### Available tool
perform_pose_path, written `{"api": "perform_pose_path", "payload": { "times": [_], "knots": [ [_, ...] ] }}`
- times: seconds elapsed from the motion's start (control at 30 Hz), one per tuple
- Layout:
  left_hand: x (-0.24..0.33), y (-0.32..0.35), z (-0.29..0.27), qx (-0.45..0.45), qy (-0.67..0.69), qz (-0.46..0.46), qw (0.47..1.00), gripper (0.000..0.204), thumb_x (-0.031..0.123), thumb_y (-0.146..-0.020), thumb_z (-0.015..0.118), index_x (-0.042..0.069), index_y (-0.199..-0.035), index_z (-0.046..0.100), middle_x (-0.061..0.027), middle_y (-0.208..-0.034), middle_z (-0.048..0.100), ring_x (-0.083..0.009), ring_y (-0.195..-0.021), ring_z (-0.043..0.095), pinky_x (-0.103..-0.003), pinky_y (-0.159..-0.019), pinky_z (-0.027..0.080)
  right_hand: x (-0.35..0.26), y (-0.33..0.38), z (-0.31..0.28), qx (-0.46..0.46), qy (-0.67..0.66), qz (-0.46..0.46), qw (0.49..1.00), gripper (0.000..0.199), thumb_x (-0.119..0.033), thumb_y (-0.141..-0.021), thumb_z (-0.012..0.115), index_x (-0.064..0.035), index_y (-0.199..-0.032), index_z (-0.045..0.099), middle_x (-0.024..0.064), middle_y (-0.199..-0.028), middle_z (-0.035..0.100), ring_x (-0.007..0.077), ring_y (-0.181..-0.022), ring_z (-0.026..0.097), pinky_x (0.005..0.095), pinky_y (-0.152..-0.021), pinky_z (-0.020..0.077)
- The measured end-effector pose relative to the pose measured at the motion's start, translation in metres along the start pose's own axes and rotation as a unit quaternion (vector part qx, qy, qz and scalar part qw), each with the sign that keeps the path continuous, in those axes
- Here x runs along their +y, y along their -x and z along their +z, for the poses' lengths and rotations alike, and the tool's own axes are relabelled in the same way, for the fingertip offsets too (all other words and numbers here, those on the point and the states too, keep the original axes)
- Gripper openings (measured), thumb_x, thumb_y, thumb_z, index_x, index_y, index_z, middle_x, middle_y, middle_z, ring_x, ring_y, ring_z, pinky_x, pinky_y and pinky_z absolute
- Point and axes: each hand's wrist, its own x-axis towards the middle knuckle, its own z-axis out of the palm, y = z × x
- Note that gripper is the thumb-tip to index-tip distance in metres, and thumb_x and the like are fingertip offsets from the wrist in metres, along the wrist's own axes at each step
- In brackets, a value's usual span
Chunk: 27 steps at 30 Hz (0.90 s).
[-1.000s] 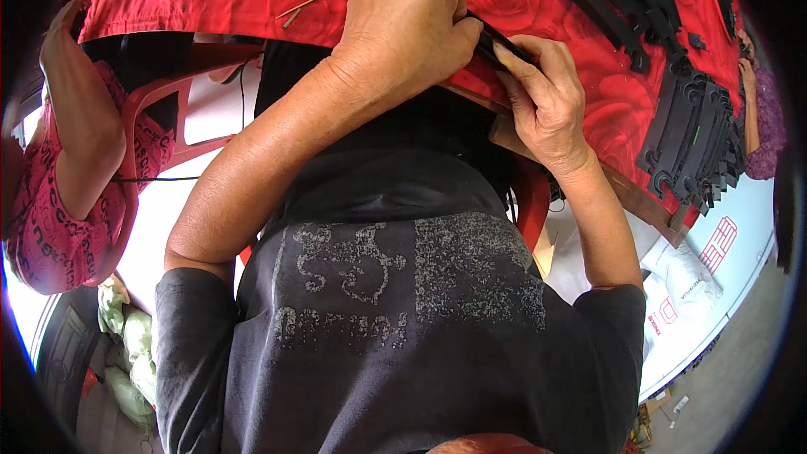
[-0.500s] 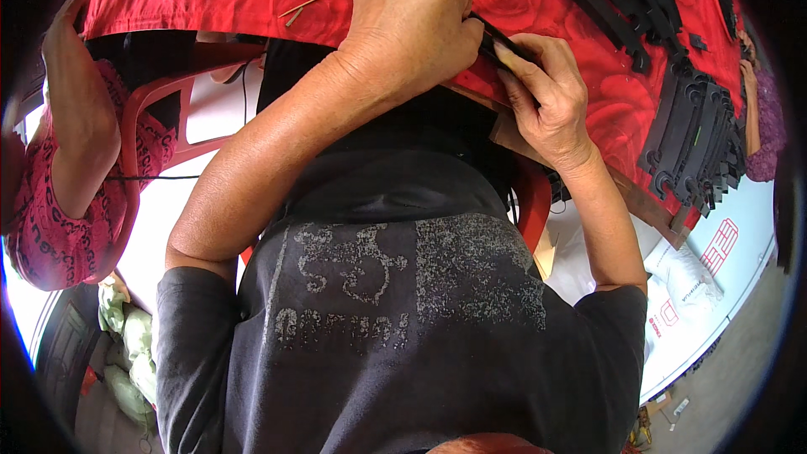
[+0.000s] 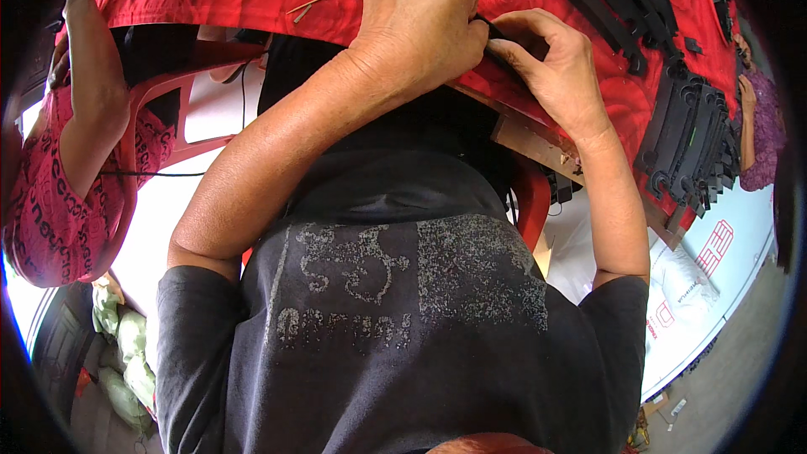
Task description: The person assembles plastic components by fitting and pressing small parts into a black plastic housing by hand.
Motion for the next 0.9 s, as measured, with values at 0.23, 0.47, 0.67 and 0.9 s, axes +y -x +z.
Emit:
{"api": "perform_pose_path", "payload": {
  "times": [0.23,0.47,0.67,0.9],
  "knots": [
    [-0.002,-0.001,0.002,-0.009,-0.004,-0.003,1.000,0.018,0.020,-0.078,0.067,0.003,-0.079,0.073,-0.0202,-0.076,0.070,-0.0398,-0.079,0.071,-0.051,-0.071,0.058,-0.009,-0.018,-0.010,-0.126,0.085,0.045,0.987,0.023,-0.019,-0.089,0.073,0.0017,-0.098,0.070,0.0165,-0.092,0.071,0.0290,-0.083,0.071,0.0394,-0.076,0.0545],
    [-0.001,-0.001,-0.003,-0.032,0.000,-0.002,0.999,0.018,0.020,-0.078,0.066,0.002,-0.078,0.071,-0.0196,-0.075,0.070,-0.0397,-0.079,0.071,-0.051,-0.071,0.058,0.004,-0.010,-0.009,-0.104,0.072,-0.028,0.992,0.022,-0.016,-0.090,0.068,0.0023,-0.103,0.065,0.0188,-0.099,0.067,0.0323,-0.091,0.069,0.0405,-0.079,0.0530],
    [-0.002,0.001,-0.004,-0.027,0.007,0.001,1.000,0.019,0.021,-0.079,0.067,0.003,-0.076,0.070,-0.0191,-0.073,0.069,-0.0394,-0.076,0.070,-0.051,-0.070,0.057,0.006,-0.004,-0.002,-0.069,0.065,-0.024,0.995,0.022,-0.015,-0.091,0.070,0.0015,-0.104,0.065,0.0160,-0.095,0.066,0.0309,-0.085,0.068,0.0397,-0.076,0.0530],
    [0.000,0.001,-0.003,-0.031,-0.008,0.003,0.999,0.019,0.021,-0.080,0.066,0.003,-0.077,0.070,-0.0193,-0.073,0.069,-0.0398,-0.076,0.070,-0.050,-0.070,0.057,-0.001,-0.011,-0.006,-0.085,0.068,0.002,0.994,0.026,-0.019,-0.088,0.075,0.0013,-0.099,0.063,0.0144,-0.089,0.064,0.0291,-0.076,0.064,0.0397,-0.071,0.0507]
  ]
}}
